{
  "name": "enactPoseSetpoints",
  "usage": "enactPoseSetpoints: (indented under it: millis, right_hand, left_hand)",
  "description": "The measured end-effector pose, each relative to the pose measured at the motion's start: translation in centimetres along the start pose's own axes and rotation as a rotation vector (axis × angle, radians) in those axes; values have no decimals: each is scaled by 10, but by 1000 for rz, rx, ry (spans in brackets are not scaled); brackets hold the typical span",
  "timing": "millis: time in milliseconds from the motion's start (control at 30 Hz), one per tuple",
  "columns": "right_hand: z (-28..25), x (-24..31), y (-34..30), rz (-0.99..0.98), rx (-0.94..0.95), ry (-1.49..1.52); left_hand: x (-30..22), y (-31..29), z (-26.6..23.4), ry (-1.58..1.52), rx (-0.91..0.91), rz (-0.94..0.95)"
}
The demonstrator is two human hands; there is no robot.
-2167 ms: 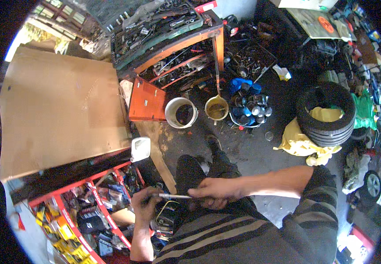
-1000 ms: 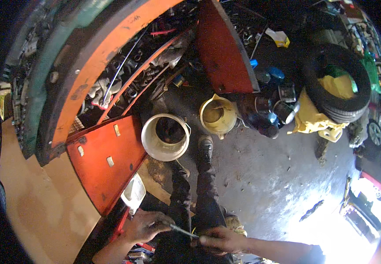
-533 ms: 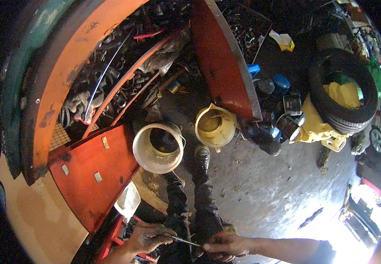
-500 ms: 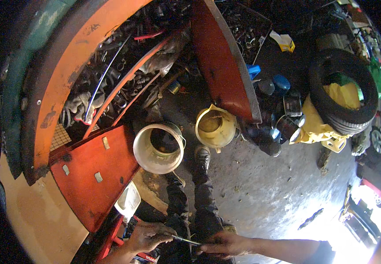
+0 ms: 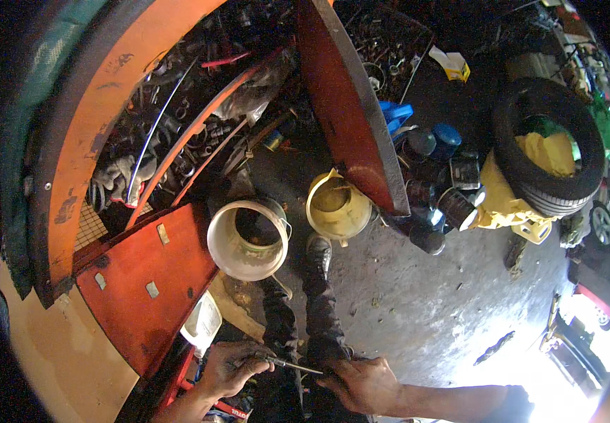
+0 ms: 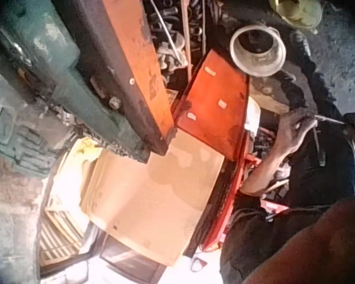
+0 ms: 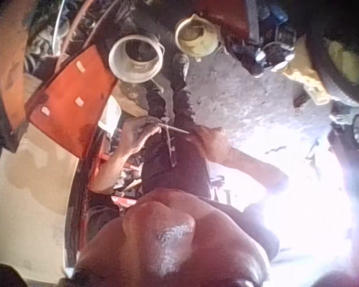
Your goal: The person retrieves small metal parts from a plastic bag and places them into a white bucket. They then walk to a tool cart, open a green socket set case, and select a socket to attach to a ratchet handle. The person continues to sort through boxes and tool drawers, handling various small parts and tools.
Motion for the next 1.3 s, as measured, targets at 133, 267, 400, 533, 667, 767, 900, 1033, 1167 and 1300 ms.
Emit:
enactPoseSetpoints:
  millis: [133,267,400,533,667,767,900,1033,1167,1300]
  right_hand:
    - [-2,3,-12,320,139,398]
    - [3,-9,-12,347,186,466]
    - [4,-25,7,71,73,36]
    - [-14,-42,36,55,-127,60]
    - [-29,-40,45,-19,-367,64]
    - [-21,-35,43,230,-361,314]
    - [3,-31,38,337,-322,411]
    - [20,-34,35,292,-342,551]
    - [25,-37,32,373,-334,563]
    - [27,-30,32,304,-403,623]
  left_hand:
    - [-3,-2,0,15,34,21]
    - [2,-2,2,-64,89,-87]
    - [6,15,-3,1,99,-226]
    - [-8,62,-29,-105,4,-148]
    - [-51,141,-80,149,-696,307]
    - [-93,214,-136,579,-909,639]
    - [-107,275,-186,845,-971,481]
    - [-107,279,-240,812,-914,403]
    - [-115,299,-266,1169,-865,530]
    - [-114,317,-266,1071,-769,352]
Point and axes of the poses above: each hand's wrist, its own y-axis towards the middle knuckle, its own z-axis out of the palm, x = y × z, the point moved 1 cm from there along y, towards the middle knuckle, and after that the axes turned 6 degrees about y, right-handed, at the moved point
